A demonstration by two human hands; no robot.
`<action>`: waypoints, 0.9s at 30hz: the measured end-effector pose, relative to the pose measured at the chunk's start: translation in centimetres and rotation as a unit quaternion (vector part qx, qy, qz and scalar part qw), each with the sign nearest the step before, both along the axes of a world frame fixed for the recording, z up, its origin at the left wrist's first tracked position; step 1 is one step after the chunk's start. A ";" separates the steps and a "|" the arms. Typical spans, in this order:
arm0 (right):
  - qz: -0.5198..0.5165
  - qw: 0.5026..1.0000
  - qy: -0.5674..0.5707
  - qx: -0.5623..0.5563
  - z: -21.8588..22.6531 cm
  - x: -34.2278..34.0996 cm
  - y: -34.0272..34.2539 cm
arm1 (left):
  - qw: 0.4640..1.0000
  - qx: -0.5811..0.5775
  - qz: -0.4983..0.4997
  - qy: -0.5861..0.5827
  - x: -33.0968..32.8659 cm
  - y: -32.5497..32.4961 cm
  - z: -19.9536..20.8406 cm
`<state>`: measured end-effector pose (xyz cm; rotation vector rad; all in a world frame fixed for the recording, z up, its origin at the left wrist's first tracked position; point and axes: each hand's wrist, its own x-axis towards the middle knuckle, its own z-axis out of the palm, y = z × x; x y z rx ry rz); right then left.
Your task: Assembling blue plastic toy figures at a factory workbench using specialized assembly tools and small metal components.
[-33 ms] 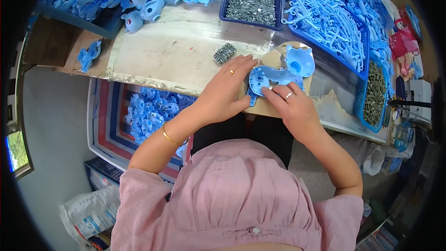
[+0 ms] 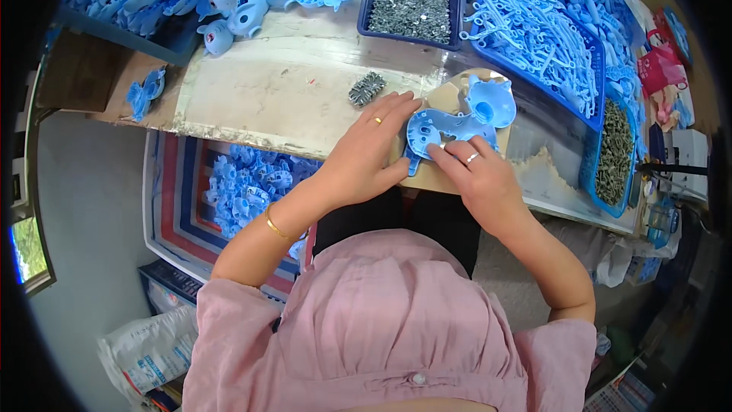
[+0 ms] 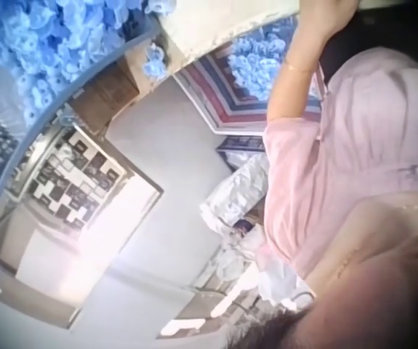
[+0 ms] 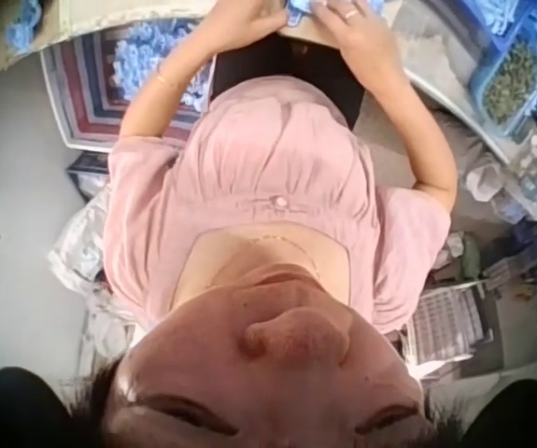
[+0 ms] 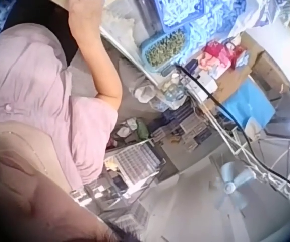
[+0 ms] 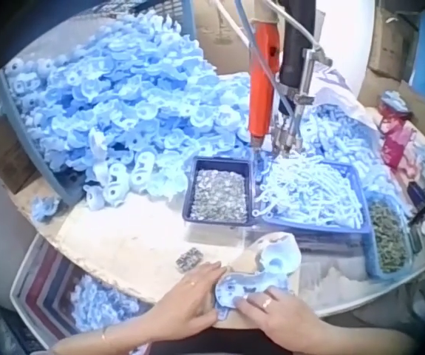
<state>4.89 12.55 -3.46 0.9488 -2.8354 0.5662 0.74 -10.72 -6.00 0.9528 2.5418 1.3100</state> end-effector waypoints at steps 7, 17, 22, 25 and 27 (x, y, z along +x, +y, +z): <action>0.012 0.999 -0.050 -0.013 -0.2 -0.6 0.8 | 1.000 0.015 0.008 -0.022 0.3 0.5 -0.3; -0.311 0.939 0.129 -0.072 1.4 -11.0 12.9 | 0.999 0.037 0.016 -0.006 1.0 2.1 2.2; -0.389 0.920 0.052 -0.008 0.8 -13.2 13.1 | 0.999 0.012 0.012 0.036 0.9 3.1 3.0; -0.392 0.919 0.043 0.006 -0.3 -13.8 13.2 | 0.999 0.013 0.010 0.040 0.9 3.4 3.0; -0.402 0.915 0.034 -0.020 -0.4 -14.0 13.5 | 0.999 0.016 0.004 0.039 0.8 3.6 3.2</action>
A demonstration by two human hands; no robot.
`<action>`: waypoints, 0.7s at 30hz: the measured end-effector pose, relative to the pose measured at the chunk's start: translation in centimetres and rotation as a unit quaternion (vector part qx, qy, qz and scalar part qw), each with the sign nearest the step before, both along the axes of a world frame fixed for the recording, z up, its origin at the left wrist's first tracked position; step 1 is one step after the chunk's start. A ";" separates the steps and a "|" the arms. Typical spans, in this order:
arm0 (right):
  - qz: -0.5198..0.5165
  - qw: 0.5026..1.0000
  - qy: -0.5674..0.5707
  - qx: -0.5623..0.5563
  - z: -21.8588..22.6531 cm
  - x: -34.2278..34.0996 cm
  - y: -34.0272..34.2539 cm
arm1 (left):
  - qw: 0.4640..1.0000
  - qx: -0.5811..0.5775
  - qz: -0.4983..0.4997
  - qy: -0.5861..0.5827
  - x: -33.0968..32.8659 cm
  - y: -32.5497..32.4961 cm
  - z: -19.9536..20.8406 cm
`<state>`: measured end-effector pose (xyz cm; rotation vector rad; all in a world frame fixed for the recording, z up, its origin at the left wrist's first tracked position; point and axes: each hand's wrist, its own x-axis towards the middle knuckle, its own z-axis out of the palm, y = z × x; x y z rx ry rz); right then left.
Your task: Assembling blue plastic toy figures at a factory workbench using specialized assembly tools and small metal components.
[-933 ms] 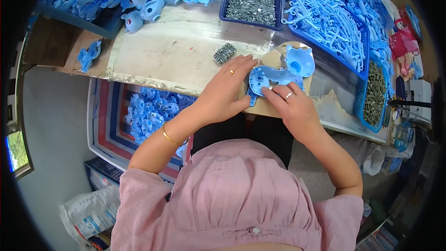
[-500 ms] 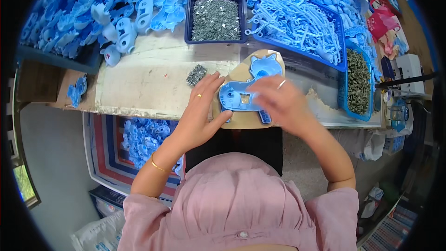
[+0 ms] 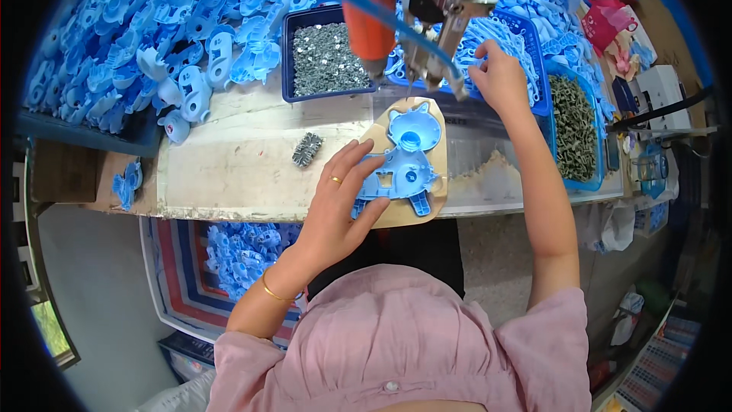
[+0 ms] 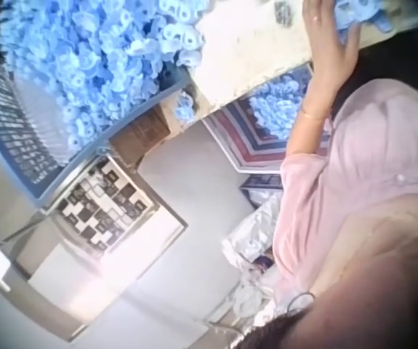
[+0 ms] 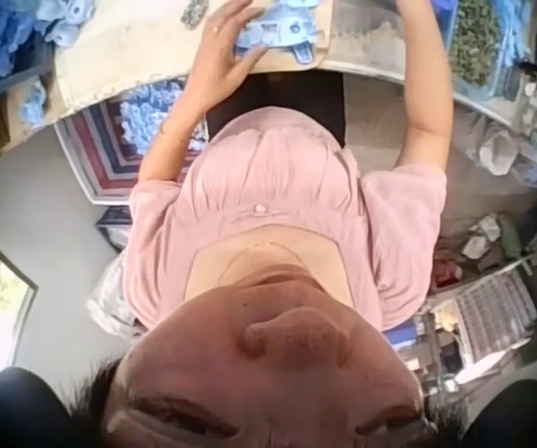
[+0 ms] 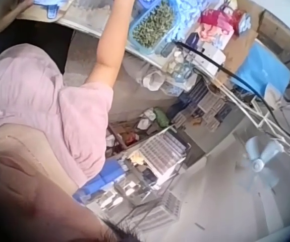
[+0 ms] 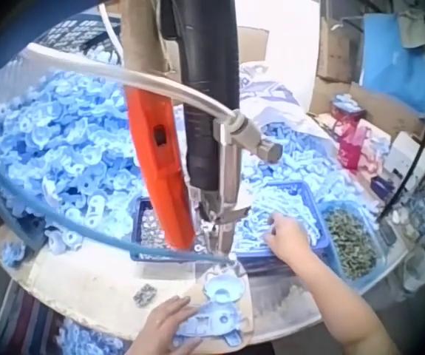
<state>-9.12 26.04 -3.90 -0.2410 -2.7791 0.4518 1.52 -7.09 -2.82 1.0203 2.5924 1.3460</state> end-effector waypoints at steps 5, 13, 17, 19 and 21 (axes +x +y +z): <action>-0.003 0.991 0.049 -0.123 2.3 1.6 0.9 | 1.000 -0.004 -0.016 0.017 -0.3 0.7 0.3; 0.339 0.855 -0.185 -0.345 6.5 11.2 -6.4 | 0.995 -0.062 -0.070 0.019 -0.8 3.8 2.9; 0.278 0.843 -0.234 -0.398 6.4 12.7 -4.6 | 0.994 -0.029 -0.104 -0.009 -0.4 4.8 1.6; 0.194 0.892 -0.146 -0.382 5.8 12.2 -0.6 | 0.995 -0.002 -0.093 -0.037 -0.4 4.4 1.2; 0.012 0.956 -0.028 -0.291 4.8 11.6 6.1 | 0.993 0.030 -0.092 -0.069 -0.2 4.1 1.1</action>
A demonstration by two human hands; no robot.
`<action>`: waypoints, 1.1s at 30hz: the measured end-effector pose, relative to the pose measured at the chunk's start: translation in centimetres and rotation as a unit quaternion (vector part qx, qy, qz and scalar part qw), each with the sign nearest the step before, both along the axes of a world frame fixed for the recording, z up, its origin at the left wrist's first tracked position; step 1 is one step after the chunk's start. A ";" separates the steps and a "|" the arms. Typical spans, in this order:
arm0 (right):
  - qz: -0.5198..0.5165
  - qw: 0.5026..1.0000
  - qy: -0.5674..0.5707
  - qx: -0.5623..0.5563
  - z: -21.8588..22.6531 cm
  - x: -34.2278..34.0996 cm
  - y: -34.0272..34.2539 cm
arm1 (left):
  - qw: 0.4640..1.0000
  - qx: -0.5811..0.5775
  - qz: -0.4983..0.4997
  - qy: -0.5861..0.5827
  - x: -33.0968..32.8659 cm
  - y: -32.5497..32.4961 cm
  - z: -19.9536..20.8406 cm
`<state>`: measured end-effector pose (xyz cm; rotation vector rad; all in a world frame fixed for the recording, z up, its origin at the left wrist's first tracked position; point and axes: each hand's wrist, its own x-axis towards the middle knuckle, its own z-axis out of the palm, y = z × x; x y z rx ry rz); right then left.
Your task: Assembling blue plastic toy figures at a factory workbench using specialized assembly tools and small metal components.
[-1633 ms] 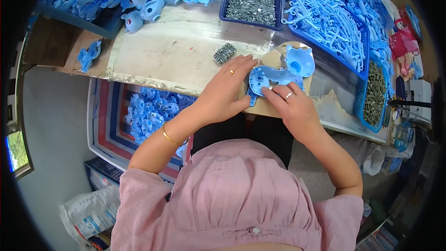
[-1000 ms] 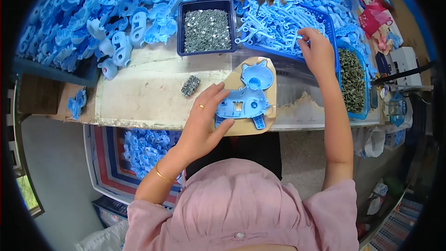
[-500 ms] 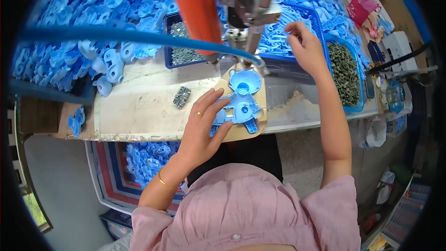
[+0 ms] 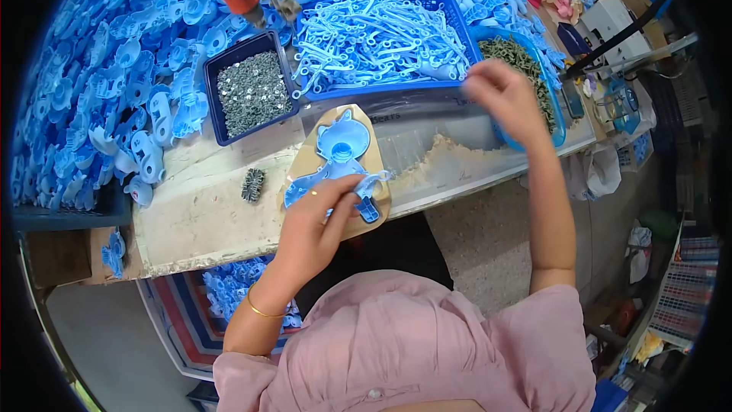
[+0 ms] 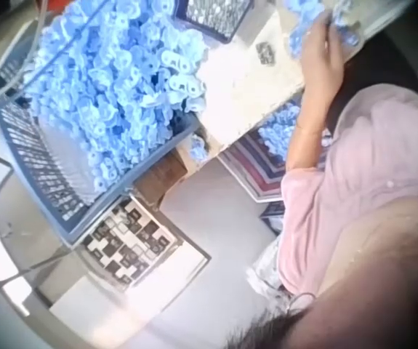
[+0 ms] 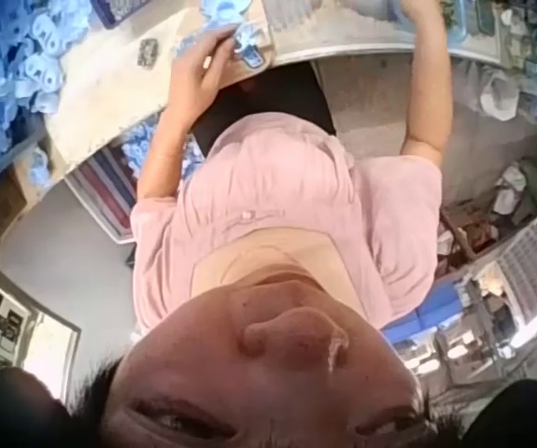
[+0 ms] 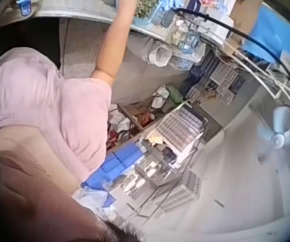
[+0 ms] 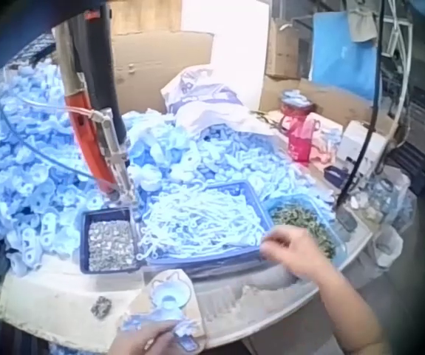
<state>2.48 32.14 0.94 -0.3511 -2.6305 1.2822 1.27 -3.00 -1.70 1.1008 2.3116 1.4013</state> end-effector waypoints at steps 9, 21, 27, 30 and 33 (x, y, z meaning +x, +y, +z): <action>-0.234 0.913 -0.033 0.333 -4.3 -0.3 13.6 | 0.961 0.107 0.036 -0.252 0.2 0.5 0.3; -0.228 0.917 -0.028 0.326 -3.6 0.4 13.3 | 0.934 0.097 0.036 -0.341 0.2 0.2 0.2; -0.014 0.998 0.012 0.057 1.1 1.9 2.8 | 0.959 0.065 0.042 -0.272 -0.1 0.2 -0.3; 0.180 0.983 -0.027 -0.039 1.9 2.5 -5.0 | 0.950 0.108 0.025 -0.291 0.1 0.8 -1.0; 0.250 0.963 -0.076 -0.064 1.5 2.5 -9.8 | 0.953 0.092 0.024 -0.287 0.4 1.1 -0.7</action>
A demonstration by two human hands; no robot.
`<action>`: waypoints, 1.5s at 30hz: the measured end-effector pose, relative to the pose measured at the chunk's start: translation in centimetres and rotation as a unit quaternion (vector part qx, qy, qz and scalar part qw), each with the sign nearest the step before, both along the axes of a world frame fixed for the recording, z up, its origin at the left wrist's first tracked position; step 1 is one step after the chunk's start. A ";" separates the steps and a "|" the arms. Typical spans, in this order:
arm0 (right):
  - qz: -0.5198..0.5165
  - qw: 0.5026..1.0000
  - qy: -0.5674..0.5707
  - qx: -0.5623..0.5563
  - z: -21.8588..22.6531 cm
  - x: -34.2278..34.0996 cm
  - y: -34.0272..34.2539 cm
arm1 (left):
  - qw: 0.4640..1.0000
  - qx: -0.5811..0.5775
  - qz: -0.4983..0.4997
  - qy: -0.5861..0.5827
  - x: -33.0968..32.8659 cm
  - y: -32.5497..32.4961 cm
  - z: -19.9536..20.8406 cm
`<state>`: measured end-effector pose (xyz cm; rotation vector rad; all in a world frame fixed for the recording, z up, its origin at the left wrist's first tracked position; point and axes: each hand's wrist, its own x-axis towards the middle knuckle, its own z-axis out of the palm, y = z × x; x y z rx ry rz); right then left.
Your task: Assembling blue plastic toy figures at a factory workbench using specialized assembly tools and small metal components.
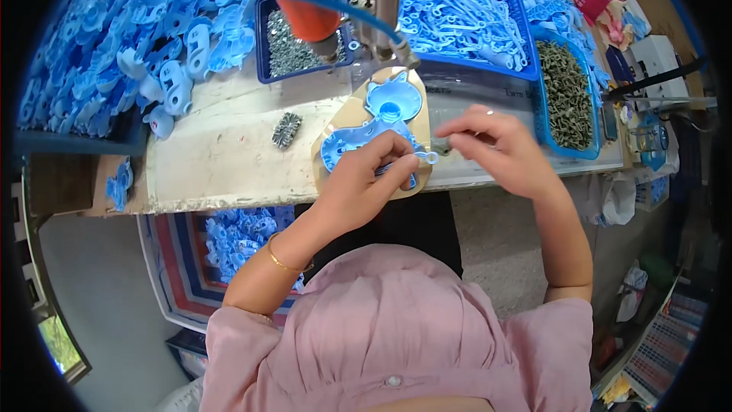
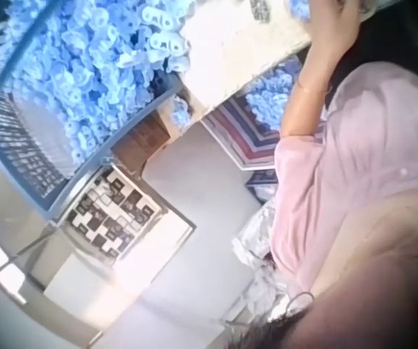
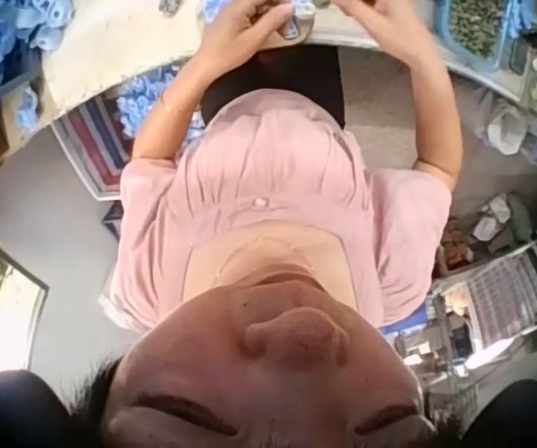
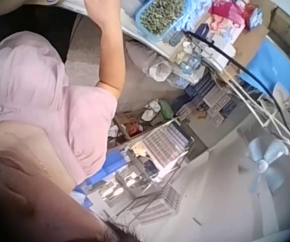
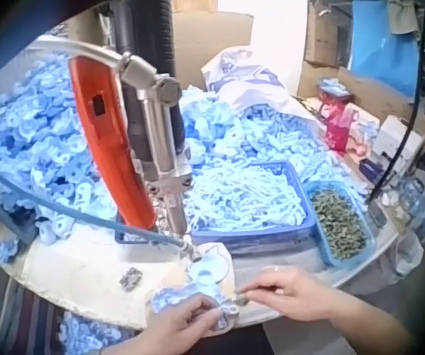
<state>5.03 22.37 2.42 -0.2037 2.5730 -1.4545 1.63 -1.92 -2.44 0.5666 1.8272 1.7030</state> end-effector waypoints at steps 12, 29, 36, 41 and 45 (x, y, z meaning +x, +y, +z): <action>-0.011 0.992 -0.113 -0.062 0.2 -0.3 -3.7 | 0.980 -0.098 0.057 0.166 0.9 -0.7 -0.2; -0.010 0.997 -0.046 -0.068 -1.9 -1.9 -4.7 | 0.913 -0.132 0.087 0.377 -0.8 -3.7 -0.3; -0.018 0.988 -0.140 -0.055 -4.3 -4.0 -5.3 | 0.869 -0.215 0.129 0.427 -2.0 -6.0 -1.9; -0.024 0.993 -0.114 -0.012 -3.9 -4.5 -5.9 | 0.871 -0.213 0.136 0.421 -2.3 -5.2 -2.7; -0.020 0.994 -0.111 0.017 -4.0 -4.9 -5.4 | 0.876 -0.206 0.128 0.416 -2.5 -4.8 -2.9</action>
